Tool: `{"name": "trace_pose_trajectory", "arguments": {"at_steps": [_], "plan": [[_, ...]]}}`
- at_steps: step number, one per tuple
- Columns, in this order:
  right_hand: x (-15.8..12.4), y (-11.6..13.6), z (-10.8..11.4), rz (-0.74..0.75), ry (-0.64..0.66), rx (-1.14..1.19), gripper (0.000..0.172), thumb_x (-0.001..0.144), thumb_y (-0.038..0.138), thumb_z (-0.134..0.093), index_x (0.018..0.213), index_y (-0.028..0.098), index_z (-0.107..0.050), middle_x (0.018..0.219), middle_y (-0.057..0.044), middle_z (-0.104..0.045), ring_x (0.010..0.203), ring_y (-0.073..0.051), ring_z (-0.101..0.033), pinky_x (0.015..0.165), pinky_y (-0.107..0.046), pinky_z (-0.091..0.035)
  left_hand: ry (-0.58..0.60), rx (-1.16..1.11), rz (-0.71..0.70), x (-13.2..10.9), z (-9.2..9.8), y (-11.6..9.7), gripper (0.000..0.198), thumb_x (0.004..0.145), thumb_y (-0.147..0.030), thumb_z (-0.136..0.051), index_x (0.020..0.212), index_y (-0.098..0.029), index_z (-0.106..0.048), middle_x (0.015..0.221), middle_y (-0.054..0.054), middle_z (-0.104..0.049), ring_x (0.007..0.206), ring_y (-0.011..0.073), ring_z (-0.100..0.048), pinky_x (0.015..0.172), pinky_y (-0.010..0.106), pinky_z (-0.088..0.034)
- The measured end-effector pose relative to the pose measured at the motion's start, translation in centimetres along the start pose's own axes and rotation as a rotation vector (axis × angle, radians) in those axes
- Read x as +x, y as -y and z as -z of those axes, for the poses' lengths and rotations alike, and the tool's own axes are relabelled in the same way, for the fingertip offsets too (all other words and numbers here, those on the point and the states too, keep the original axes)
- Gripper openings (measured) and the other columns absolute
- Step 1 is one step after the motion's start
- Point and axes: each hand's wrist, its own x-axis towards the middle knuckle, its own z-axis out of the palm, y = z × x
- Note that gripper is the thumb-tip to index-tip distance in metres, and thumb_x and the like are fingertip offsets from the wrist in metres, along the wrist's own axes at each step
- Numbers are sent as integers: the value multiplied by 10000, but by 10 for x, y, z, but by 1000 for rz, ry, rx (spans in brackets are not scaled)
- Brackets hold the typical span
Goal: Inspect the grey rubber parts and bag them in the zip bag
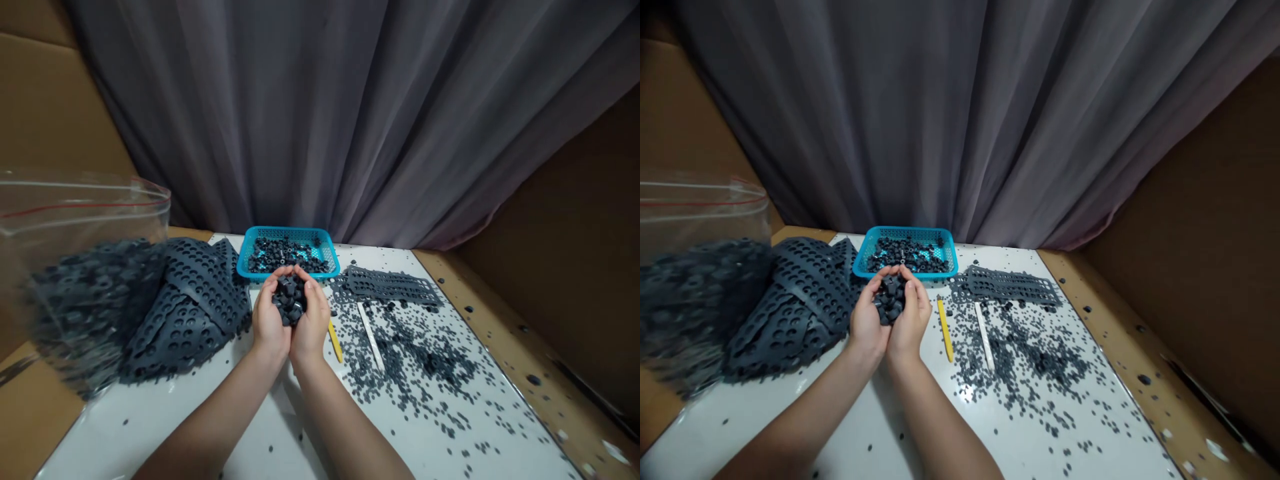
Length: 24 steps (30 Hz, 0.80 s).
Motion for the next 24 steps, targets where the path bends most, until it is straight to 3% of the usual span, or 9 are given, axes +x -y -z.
{"name": "trace_pose_trajectory", "arguments": {"at_steps": [6, 9, 16, 24], "plan": [[-39, -37, 37, -120, -62, -47, 252, 667, 215, -610, 890, 131, -693, 1001, -81, -700, 980, -195, -613, 962, -369, -412, -98, 59, 71, -24, 60, 21, 213, 736, -103, -511, 842, -162, -685, 913, 48, -695, 882, 129, -635, 910, 233, -410], [-54, -52, 50, -179, -89, -16, 269, 608, 170, -652, 869, 126, -694, 985, -80, -705, 985, -209, -612, 981, -388, -397, -121, 17, 122, -35, 80, 25, 218, 745, -120, -497, 848, -160, -685, 917, 67, -698, 881, 145, -645, 886, 247, -442], [-68, -72, 64, -290, -177, 111, 221, 654, 173, -545, 838, 135, -661, 842, -40, -724, 835, -168, -660, 896, -366, -472, -193, -104, 176, -49, 101, 28, 244, 747, -137, -487, 915, -135, -664, 938, 82, -691, 894, 149, -644, 849, 243, -478], [-75, -68, 69, -372, -188, 170, 186, 653, 131, -545, 798, 146, -661, 851, -26, -720, 861, -148, -655, 924, -334, -450, -192, -81, 241, -51, 118, 30, 278, 749, -120, -494, 969, -129, -663, 1030, 98, -668, 957, 163, -623, 884, 249, -458]]}}
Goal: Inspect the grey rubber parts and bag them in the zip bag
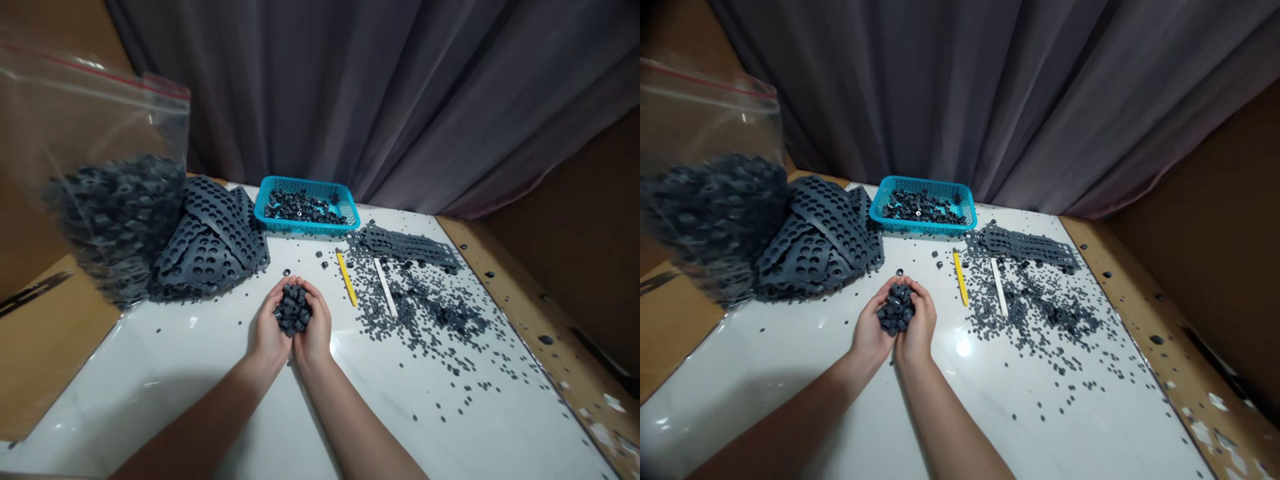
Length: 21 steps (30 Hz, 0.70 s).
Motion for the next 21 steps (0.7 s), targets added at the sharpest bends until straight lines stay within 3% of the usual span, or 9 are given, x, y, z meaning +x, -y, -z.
{"name": "trace_pose_trajectory", "arguments": {"at_steps": [7, 11, 21], "plan": [[-2, 1, 1, -56, 11, 43, 142, 708, 220, -581, 800, 152, -666, 864, -29, -709, 880, -140, -641, 949, -328, -435, -11, 163, 8, -6, -3, -2, 268, 741, -113, -530, 976, -159, -650, 1044, 71, -658, 1020, 166, -589, 907, 249, -437], [-4, 0, 1, -84, 0, -29, 210, 651, 198, -671, 857, 163, -654, 909, -34, -704, 907, -146, -638, 937, -314, -444, -13, 295, -45, -9, -3, -2, 273, 711, -129, -605, 977, -171, -647, 1086, 68, -644, 1075, 189, -560, 927, 261, -425], [-6, 4, 0, -143, -73, -24, 200, 649, 151, -661, 847, 162, -636, 923, -43, -701, 908, -152, -646, 948, -332, -444, 0, 286, -43, -9, 1, -1, 275, 740, -156, -547, 990, -180, -659, 1068, 65, -663, 1073, 190, -568, 912, 250, -441]]}}
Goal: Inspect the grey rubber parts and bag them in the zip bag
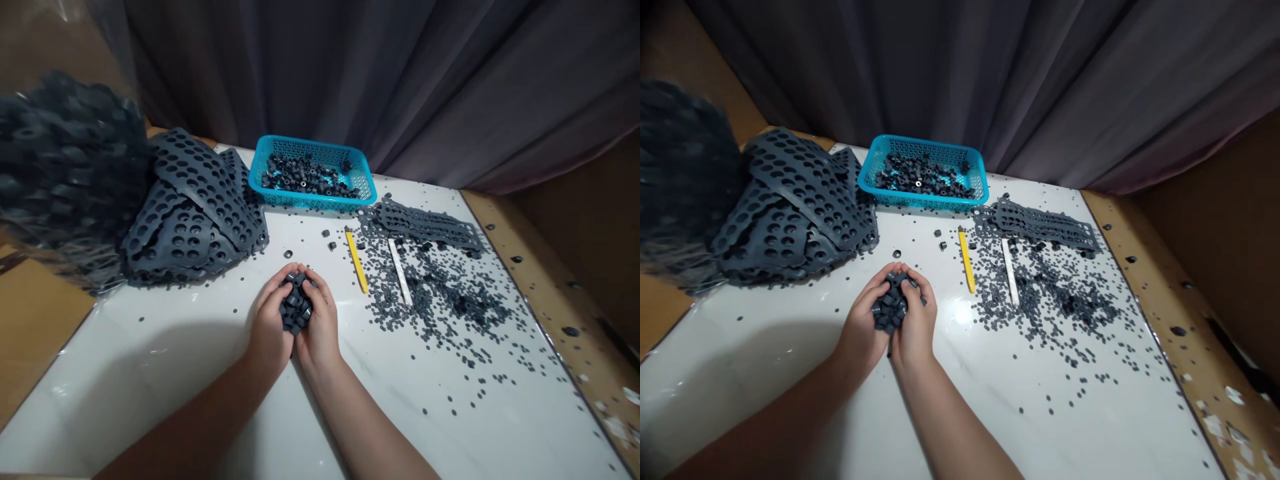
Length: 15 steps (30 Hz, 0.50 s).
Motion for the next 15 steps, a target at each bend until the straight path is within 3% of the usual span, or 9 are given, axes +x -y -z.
{"name": "trace_pose_trajectory", "arguments": {"at_steps": [6, 15], "plan": [[-1, 1, -2, 14, 27, -1, 244, 615, 147, -707, 846, 167, -629, 936, -34, -694, 920, -143, -640, 954, -325, -439, -16, 19, 13, -1, 0, 0, 295, 750, -142, -534, 1015, -190, -652, 1098, 63, -654, 1086, 190, -562, 921, 252, -437], [1, 2, -3, 1, 7, 32, 180, 645, 174, -690, 814, 155, -632, 909, -43, -701, 889, -144, -649, 944, -323, -446, 3, 36, -1, -1, 1, 0, 296, 766, -153, -513, 1026, -199, -646, 1127, 58, -641, 1108, 185, -548, 954, 262, -411]]}}
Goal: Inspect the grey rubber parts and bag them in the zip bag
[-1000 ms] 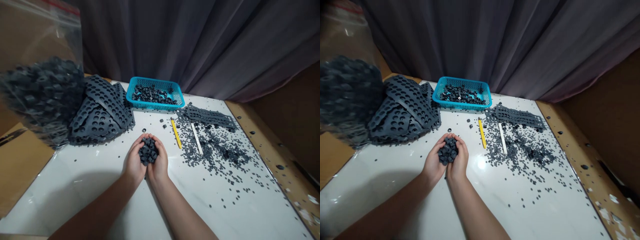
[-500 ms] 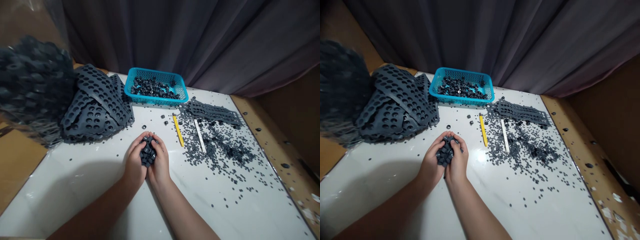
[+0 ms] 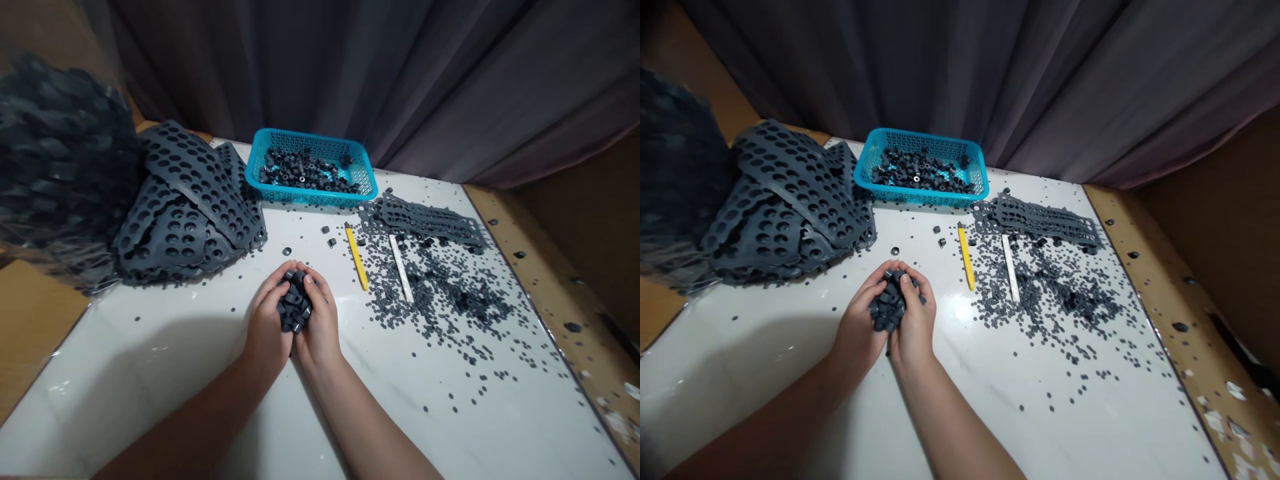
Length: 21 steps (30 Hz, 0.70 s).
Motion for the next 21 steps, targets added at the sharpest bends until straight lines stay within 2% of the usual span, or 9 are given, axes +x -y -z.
{"name": "trace_pose_trajectory", "arguments": {"at_steps": [7, 11, 16, 21], "plan": [[-2, -2, 2, 4, 15, 38, 141, 688, 218, -663, 811, 149, -649, 874, -34, -704, 878, -135, -646, 917, -298, -459, -30, -28, 22, 1, -1, 0, 293, 779, -165, -485, 1024, -186, -645, 1101, 64, -651, 1103, 191, -552, 988, 293, -386], [-1, 0, 0, -22, 53, 129, 180, 760, 300, -572, 795, 149, -663, 833, -26, -709, 846, -135, -651, 919, -313, -460, -86, -176, 92, 1, -8, -6, 276, 804, -160, -453, 1011, -145, -637, 1023, 78, -670, 1027, 179, -597, 976, 298, -407], [1, 5, -1, -88, -4, 232, 281, 803, 315, -453, 709, 152, -662, 798, -34, -721, 835, -156, -664, 943, -351, -447, -176, -356, 206, 1, -17, -16, 222, 824, -153, -451, 961, -127, -623, 929, 78, -677, 897, 166, -647, 935, 330, -457], [3, 10, 0, -128, 16, 266, 254, 784, 297, -442, 753, 168, -658, 853, -31, -724, 869, -165, -661, 993, -391, -403, -174, -410, 213, 1, -16, -18, 249, 852, -154, -407, 1008, -135, -601, 898, 69, -672, 833, 154, -661, 922, 353, -468]]}}
